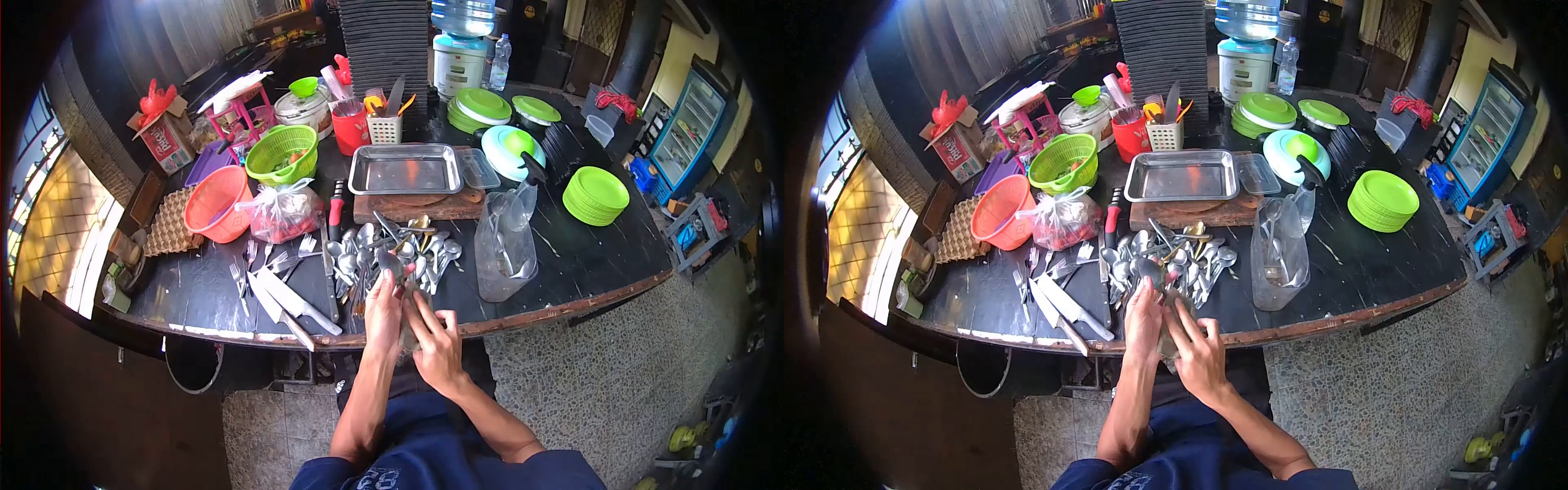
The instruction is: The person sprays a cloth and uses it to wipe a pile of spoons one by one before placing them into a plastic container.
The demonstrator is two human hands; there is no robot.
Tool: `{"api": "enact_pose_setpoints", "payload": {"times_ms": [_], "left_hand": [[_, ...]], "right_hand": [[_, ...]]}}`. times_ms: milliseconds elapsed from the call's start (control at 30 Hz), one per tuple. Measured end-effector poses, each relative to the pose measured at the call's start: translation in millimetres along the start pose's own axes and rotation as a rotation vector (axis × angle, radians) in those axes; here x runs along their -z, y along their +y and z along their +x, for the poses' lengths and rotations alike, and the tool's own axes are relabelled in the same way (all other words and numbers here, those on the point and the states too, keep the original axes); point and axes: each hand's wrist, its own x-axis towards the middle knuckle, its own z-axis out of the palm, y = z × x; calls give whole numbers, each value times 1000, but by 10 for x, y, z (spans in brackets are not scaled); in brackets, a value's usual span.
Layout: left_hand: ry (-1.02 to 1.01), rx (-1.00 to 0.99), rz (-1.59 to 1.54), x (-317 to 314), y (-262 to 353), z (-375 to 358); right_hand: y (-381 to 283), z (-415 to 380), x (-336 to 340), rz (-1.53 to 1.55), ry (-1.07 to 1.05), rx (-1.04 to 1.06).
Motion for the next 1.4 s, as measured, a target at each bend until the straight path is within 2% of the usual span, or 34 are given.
{"api": "enact_pose_setpoints", "payload": {"times_ms": [167,233,267,300,367,500,633,700,767,833,867,967,1100,1167,1233,1300,1333,1400], "left_hand": [[-85,21,-102,51,37,63],[-146,67,-373,133,123,128],[-100,70,-404,158,148,127],[-181,77,-426,177,221,126],[-144,70,-424,195,240,124],[-113,19,-280,113,235,50],[-29,3,27,44,130,-11],[-11,25,1,-34,62,-37],[-52,32,26,-9,-67,-38],[-10,75,107,-167,-47,-129],[-73,55,160,-138,-114,-139],[-75,-43,336,-102,-178,-142],[-95,35,365,-11,-106,-153],[-50,-64,516,1,-126,-184],[-62,-49,519,96,-215,-134],[-57,-131,532,76,-256,-115],[-32,-17,395,1,-174,-153],[-38,-6,399,45,-166,-116]], "right_hand": [[58,-109,-5,55,-8,-1],[130,-177,-9,51,-6,-7],[215,-228,-48,115,-31,-35],[265,-247,-59,178,-56,-61],[313,-296,-37,372,-35,-227],[547,-313,-126,656,170,-341],[361,54,226,519,335,-297],[264,261,436,105,380,80],[341,344,443,11,287,213],[377,468,370,-41,308,179],[406,521,350,-79,295,155],[445,536,160,-84,266,139],[394,388,49,-131,128,53],[393,325,10,-125,127,51],[377,291,15,-106,127,47],[357,275,45,-96,113,42],[342,276,73,-42,89,28],[354,269,82,91,74,3]]}}
